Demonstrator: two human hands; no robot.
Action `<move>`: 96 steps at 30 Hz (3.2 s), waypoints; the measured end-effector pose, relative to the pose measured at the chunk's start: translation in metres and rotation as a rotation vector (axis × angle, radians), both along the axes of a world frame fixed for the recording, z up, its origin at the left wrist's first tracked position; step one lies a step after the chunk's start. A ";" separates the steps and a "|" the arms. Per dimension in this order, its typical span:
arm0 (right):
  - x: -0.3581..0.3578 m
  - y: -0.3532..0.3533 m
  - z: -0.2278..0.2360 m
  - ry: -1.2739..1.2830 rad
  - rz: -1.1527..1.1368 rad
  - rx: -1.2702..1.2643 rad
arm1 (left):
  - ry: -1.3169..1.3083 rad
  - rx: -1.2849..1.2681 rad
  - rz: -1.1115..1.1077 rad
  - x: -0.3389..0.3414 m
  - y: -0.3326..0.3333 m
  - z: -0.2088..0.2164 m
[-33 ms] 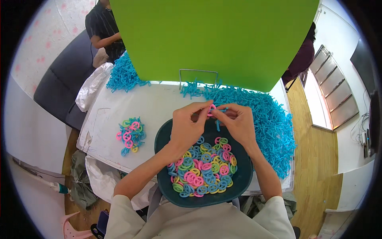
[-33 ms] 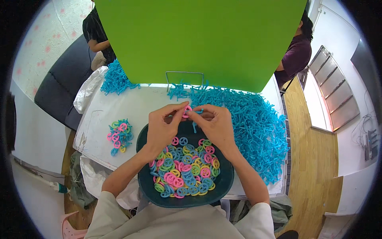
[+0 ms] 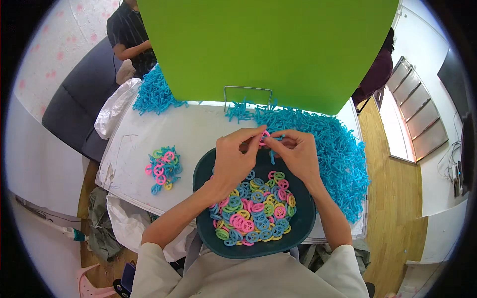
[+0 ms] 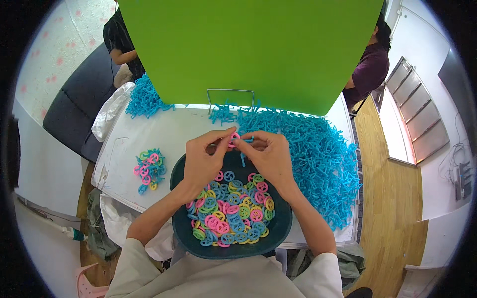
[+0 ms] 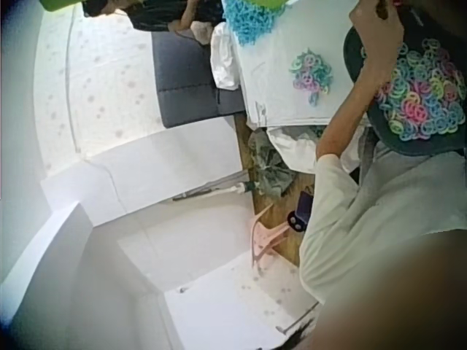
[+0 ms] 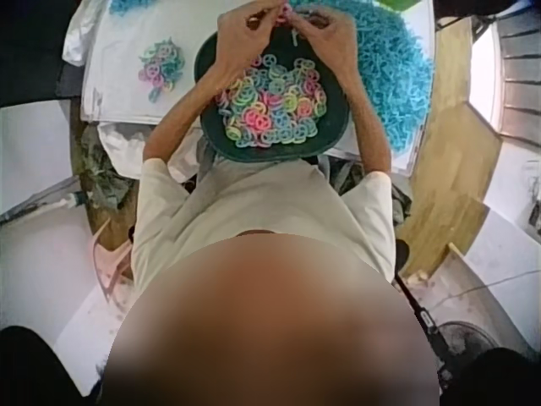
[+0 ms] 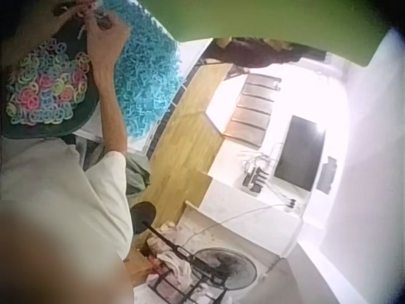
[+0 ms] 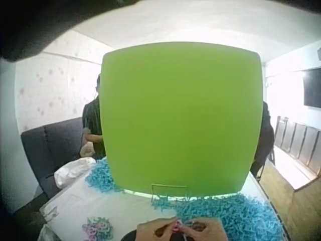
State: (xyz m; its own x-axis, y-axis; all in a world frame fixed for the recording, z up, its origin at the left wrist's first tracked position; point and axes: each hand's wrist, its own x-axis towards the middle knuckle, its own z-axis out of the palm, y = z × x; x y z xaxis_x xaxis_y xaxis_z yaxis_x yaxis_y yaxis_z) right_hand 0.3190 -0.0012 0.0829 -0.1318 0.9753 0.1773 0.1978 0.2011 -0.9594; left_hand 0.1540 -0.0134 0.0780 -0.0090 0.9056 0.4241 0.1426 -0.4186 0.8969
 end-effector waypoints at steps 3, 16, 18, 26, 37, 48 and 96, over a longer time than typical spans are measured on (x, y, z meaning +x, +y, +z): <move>-0.001 0.000 0.000 -0.039 -0.012 -0.016 | 0.025 0.002 0.016 0.001 -0.002 -0.001; 0.002 -0.001 0.007 0.044 0.015 -0.042 | -0.122 -0.181 -0.049 0.003 0.000 -0.002; 0.002 0.001 0.004 0.141 0.059 -0.036 | -0.036 -0.104 -0.016 0.005 -0.003 -0.001; -0.002 0.006 -0.007 0.165 0.012 0.195 | -0.106 0.041 -0.032 0.005 -0.009 0.004; 0.000 0.004 0.001 -0.190 -0.085 0.764 | -0.272 -0.082 -0.212 -0.005 -0.002 -0.001; 0.005 0.004 0.001 -0.449 0.034 0.951 | -0.264 -0.275 -0.234 -0.014 0.002 0.001; 0.004 0.006 -0.002 -0.255 -0.007 0.435 | 0.773 0.072 0.066 -0.029 -0.008 -0.003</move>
State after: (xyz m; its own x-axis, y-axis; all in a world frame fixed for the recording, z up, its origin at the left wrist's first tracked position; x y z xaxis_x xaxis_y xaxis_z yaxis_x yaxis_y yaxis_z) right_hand 0.3232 0.0046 0.0808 -0.2178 0.8190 0.5308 0.4177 0.5698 -0.7077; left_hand 0.1253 -0.0212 0.0746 0.2605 0.8835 0.3894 0.7427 -0.4410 0.5038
